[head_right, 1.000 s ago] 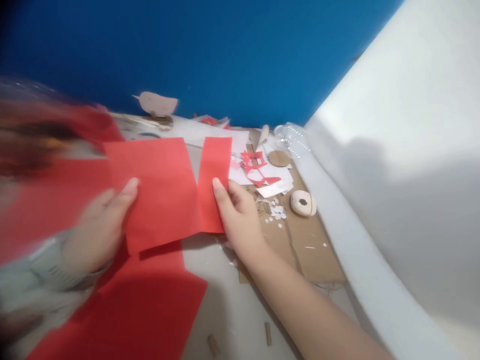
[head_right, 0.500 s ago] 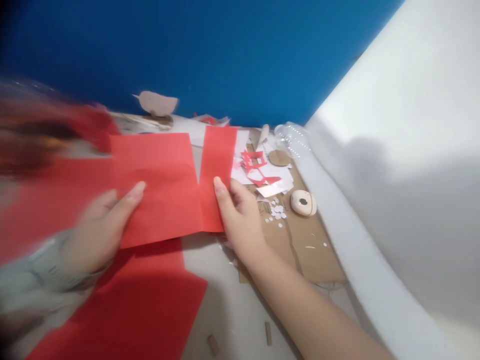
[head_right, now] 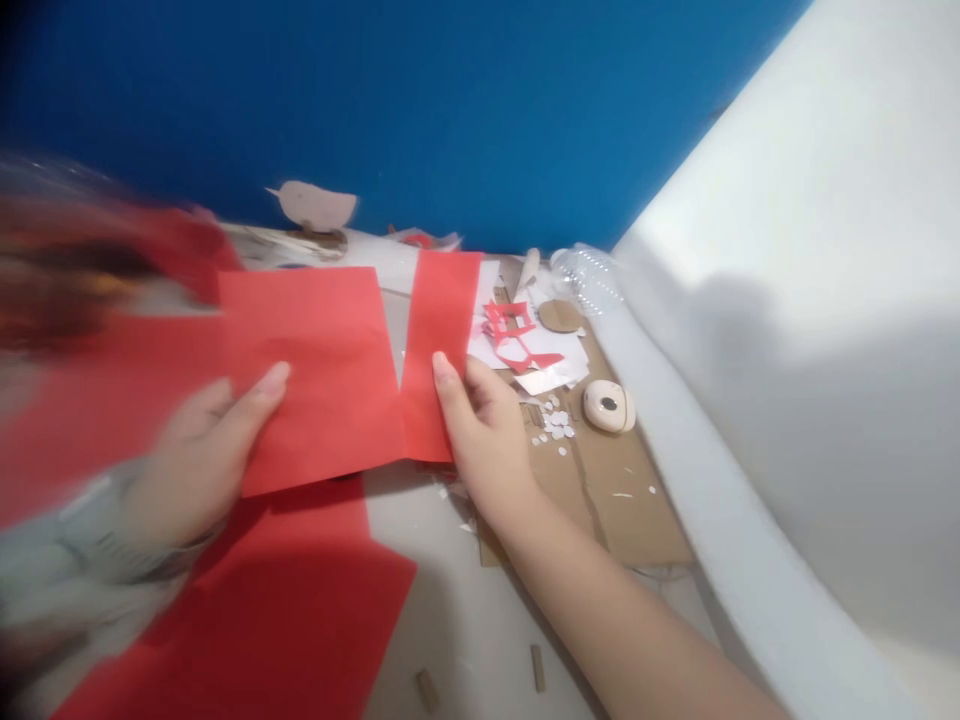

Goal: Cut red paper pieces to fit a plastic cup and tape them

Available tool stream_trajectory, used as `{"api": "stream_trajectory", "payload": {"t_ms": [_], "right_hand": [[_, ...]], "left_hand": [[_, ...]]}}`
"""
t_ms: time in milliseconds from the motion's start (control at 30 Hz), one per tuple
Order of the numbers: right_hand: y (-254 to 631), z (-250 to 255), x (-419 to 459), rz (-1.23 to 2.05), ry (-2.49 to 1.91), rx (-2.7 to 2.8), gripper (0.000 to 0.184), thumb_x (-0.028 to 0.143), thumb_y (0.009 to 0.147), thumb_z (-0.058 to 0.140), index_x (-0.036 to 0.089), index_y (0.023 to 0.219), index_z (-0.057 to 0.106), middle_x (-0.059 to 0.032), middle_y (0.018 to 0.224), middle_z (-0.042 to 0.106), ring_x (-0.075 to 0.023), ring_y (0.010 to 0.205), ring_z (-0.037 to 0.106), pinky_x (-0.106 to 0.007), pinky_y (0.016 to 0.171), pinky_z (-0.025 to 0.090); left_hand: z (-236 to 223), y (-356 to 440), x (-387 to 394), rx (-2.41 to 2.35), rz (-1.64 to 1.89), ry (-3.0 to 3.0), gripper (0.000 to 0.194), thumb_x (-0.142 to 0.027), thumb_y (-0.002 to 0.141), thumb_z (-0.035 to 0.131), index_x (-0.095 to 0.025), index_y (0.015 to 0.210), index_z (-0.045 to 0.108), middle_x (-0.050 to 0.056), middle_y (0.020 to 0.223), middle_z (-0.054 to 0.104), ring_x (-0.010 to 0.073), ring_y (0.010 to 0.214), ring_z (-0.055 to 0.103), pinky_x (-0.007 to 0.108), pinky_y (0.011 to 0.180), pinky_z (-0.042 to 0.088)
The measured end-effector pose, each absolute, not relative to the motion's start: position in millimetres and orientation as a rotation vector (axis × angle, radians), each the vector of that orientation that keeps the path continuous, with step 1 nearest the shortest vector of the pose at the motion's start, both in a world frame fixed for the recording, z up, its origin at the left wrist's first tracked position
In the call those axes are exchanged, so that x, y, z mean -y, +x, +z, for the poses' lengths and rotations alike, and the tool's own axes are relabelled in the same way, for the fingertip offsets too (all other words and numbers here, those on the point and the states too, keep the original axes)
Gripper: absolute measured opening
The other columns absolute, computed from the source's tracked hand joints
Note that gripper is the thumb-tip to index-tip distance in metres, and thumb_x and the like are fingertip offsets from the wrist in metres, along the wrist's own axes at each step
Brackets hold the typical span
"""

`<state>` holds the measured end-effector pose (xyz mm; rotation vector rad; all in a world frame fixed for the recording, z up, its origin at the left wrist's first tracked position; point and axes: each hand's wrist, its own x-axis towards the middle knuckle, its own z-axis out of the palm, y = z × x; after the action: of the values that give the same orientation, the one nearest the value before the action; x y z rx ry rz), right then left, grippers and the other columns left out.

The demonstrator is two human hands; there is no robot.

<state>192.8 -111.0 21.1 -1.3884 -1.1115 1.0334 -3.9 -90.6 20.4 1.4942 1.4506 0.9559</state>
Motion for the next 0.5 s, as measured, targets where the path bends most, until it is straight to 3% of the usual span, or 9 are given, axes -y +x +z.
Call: {"api": "stream_trajectory", "payload": {"t_ms": [167, 367, 500], "right_hand": [[192.2, 22.2, 111.4, 1.053, -1.381, 1.124, 0.023, 0.046, 0.085, 0.05, 0.026, 0.085, 0.062, 0.0019, 0.067, 0.064, -0.0138, 0.056, 0.059, -0.026, 0.051, 0.048], [192.3, 26.9, 111.4, 0.983, -1.438, 1.118, 0.026, 0.048, 0.083, 0.05, 0.025, 0.076, 0.058, 0.0002, 0.068, 0.064, -0.0175, 0.064, 0.061, -0.027, 0.049, 0.047], [189.5, 28.0, 112.3, 0.979, -1.433, 1.139, 0.026, 0.048, 0.085, 0.047, 0.026, 0.086, 0.061, -0.0004, 0.072, 0.064, -0.0176, 0.064, 0.061, -0.028, 0.05, 0.048]], "left_hand": [[23.7, -2.5, 90.1, -1.34, 0.998, 1.415, 0.031, -0.044, 0.083, 0.051, -0.021, 0.063, 0.056, -0.004, 0.058, 0.06, 0.0134, 0.059, 0.058, 0.019, 0.052, 0.049], [29.1, 1.4, 92.0, -1.122, 0.955, 1.366, 0.021, -0.039, 0.083, 0.053, -0.022, 0.077, 0.064, -0.002, 0.073, 0.068, 0.0149, 0.068, 0.063, 0.022, 0.063, 0.054], [24.1, 0.4, 92.2, -1.286, 0.958, 1.428, 0.025, -0.041, 0.082, 0.056, -0.023, 0.096, 0.066, 0.0, 0.091, 0.071, 0.0182, 0.085, 0.065, 0.023, 0.073, 0.054]]}}
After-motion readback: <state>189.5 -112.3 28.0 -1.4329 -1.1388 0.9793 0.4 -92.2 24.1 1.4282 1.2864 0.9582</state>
